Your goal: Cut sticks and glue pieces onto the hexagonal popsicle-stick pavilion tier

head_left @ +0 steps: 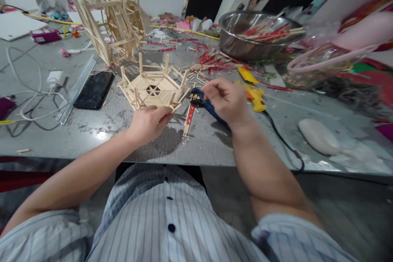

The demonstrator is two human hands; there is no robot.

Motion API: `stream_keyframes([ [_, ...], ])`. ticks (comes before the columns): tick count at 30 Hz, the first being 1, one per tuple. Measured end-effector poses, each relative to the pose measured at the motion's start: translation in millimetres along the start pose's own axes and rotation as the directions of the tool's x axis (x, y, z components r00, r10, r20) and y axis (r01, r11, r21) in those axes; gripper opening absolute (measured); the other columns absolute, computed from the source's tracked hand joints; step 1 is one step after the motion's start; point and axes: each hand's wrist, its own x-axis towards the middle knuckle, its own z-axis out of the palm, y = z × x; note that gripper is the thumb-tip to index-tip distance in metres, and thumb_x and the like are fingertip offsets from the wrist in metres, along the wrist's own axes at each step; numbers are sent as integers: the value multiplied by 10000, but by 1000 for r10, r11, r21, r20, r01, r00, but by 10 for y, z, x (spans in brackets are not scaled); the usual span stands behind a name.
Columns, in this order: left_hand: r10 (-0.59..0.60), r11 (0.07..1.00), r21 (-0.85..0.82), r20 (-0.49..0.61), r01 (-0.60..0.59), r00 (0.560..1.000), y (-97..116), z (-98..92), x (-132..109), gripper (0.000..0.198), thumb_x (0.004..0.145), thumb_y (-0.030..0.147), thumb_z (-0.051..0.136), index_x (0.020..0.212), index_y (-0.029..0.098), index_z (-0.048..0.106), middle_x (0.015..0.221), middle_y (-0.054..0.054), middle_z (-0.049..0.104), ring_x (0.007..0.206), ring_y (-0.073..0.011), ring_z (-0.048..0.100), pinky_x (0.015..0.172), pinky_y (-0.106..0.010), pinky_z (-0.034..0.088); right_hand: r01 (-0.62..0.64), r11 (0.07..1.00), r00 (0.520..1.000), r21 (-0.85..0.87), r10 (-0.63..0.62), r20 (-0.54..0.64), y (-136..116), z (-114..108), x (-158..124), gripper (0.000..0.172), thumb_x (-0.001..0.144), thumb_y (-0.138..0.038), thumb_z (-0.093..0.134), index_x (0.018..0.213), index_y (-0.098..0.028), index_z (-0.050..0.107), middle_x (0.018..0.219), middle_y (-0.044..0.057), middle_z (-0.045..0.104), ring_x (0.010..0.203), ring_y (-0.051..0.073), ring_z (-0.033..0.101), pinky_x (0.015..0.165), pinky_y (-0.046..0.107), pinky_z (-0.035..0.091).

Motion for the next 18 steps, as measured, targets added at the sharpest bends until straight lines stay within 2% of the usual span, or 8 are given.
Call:
stream_keyframes([
  [2, -88, 989, -117, 22, 90, 996, 9, 0, 5, 182, 927, 239, 516, 897, 144, 669, 640, -32, 679, 543, -114, 589, 523, -215, 400, -92, 993, 979, -72, 77, -190, 180, -174, 75, 353, 885, -541, 549, 751, -218, 595, 597, -8, 566, 514, 117, 479, 548, 288, 380],
  [4, -150, 965, -209, 41, 156, 988, 17, -29, 26, 150, 903, 222, 538, 890, 151, 669, 619, -11, 667, 524, -94, 562, 520, -199, 395, -213, 974, 929, -80, 176, -327, 390, -328, 133, 258, 880, -444, 589, 756, -217, 586, 594, 1, 574, 515, 131, 494, 574, 309, 402],
  [7, -194, 953, -232, 29, 196, 981, -3, -166, 104, 177, 889, 274, 565, 827, 172, 695, 663, -22, 685, 616, -114, 588, 599, -221, 447, -362, 926, 873, -105, 298, -386, 653, -439, 176, 143, 841, -318, 648, 763, -215, 585, 619, 23, 602, 558, 150, 535, 608, 324, 419],
  [9, -192, 967, -171, -14, 187, 981, -52, -333, 198, 226, 891, 319, 570, 773, 187, 710, 725, -34, 712, 722, -147, 615, 722, -275, 485, -393, 914, 871, -103, 335, -359, 739, -412, 179, 110, 824, -274, 657, 766, -209, 589, 635, 31, 614, 574, 155, 547, 616, 328, 422],
  [11, -185, 979, -89, -7, 183, 983, -131, -535, 327, 226, 883, 330, 579, 770, 198, 722, 801, -36, 731, 778, -167, 623, 811, -328, 486, -387, 917, 882, -99, 337, -328, 746, -329, 165, 90, 817, -255, 653, 772, -200, 597, 639, 35, 618, 573, 155, 551, 622, 336, 425],
  [13, -170, 985, -20, 72, 172, 983, -234, -723, 477, 204, 857, 336, 608, 760, 208, 733, 796, -30, 726, 806, -186, 628, 847, -355, 480, -354, 929, 901, -108, 308, -305, 693, -226, 138, 88, 815, -259, 650, 771, -200, 603, 633, 34, 613, 568, 156, 547, 620, 342, 423],
  [15, -175, 984, 37, 197, 172, 965, -342, -847, 629, 190, 839, 334, 617, 769, 213, 745, 740, -23, 705, 809, -195, 633, 841, -350, 478, -292, 950, 929, -113, 254, -268, 593, -132, 109, 93, 815, -287, 651, 774, -216, 608, 634, 28, 613, 568, 155, 538, 604, 335, 417],
  [18, -173, 985, 71, 454, 158, 874, -447, -879, 822, 153, 796, 316, 641, 768, 210, 749, 685, 6, 670, 750, -173, 636, 824, -325, 472, -161, 986, 965, -44, 148, -218, 361, -30, 97, 122, 826, -356, 623, 811, -235, 629, 679, 22, 641, 596, 160, 556, 573, 318, 428],
])
